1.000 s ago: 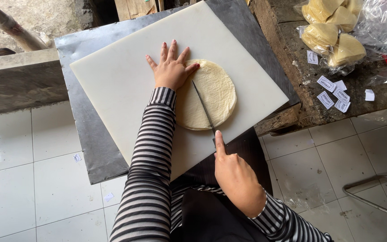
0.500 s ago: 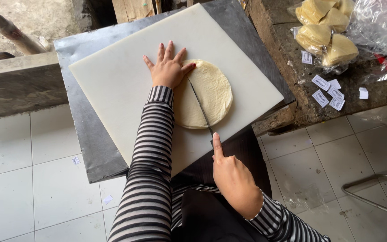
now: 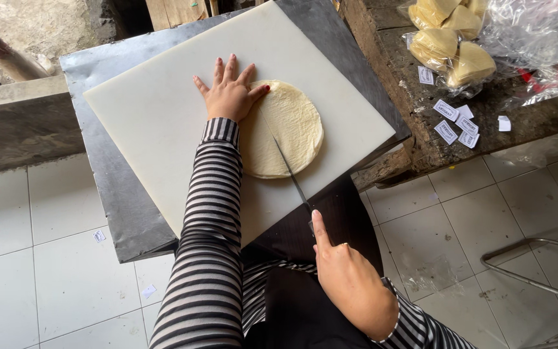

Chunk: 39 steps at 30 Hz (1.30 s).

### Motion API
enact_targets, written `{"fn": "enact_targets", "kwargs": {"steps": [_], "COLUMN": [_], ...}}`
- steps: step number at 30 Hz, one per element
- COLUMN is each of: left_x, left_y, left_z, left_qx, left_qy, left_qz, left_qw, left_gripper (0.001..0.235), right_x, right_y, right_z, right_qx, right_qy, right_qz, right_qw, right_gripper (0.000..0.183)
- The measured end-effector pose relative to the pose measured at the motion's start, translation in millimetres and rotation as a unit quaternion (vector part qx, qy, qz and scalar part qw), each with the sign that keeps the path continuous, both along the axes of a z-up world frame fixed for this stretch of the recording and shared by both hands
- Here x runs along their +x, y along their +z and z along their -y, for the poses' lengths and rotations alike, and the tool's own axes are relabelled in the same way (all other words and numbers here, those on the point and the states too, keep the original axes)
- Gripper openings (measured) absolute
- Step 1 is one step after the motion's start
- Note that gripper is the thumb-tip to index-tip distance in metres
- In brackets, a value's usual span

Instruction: The person separates thin, round dough sheets on a white cutting board, then uses a knife to cut the stack in half and folds the pieces. The person continues to cut the folded stack into smaller portions.

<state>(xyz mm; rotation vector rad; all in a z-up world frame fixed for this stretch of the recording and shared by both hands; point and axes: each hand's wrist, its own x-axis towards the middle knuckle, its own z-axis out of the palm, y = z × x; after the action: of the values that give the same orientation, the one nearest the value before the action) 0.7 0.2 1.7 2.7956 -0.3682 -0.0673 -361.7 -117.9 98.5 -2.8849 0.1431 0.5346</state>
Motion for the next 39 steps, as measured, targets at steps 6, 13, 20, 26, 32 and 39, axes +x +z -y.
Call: {"fn": "enact_targets", "kwargs": {"steps": [6, 13, 20, 26, 32, 39], "left_x": [1.7, 23.5, 30.2, -17.4, -5.8, -4.2], "left_y": [-0.8, -38.2, -45.3, 3.2, 26.8, 21.1], "left_z": [-0.5, -3.6, -30.3, -27.3, -20.9, -22.7], "left_qx": [0.001, -0.046, -0.175, -0.093, -0.100, -0.117], "left_qy": [0.000, -0.008, -0.008, 0.063, 0.094, 0.092], "left_qz": [-0.004, 0.019, 0.064, 0.003, -0.108, -0.094], "left_qw": [1.000, 0.999, 0.982, 0.994, 0.985, 0.984], "left_gripper": [0.079, 0.070, 0.049, 0.048, 0.057, 0.027], "right_x": [-33.1, -72.5, -23.1, 151.7, 285.7, 323.2], "right_y": [3.9, 20.5, 50.3, -7.8, -50.8, -84.6], "right_z": [11.1, 83.9, 167.9, 179.2, 167.5, 159.7], "right_qx": [0.011, 0.118, 0.109, 0.045, -0.006, -0.030], "right_qy": [-0.009, -0.015, -0.204, 0.022, 0.040, 0.054], "right_qz": [-0.046, -0.071, -0.048, 0.379, 0.380, 0.404], "right_qw": [0.999, 0.990, 0.972, 0.924, 0.924, 0.913], "right_gripper": [0.073, 0.072, 0.059, 0.042, 0.038, 0.040]}}
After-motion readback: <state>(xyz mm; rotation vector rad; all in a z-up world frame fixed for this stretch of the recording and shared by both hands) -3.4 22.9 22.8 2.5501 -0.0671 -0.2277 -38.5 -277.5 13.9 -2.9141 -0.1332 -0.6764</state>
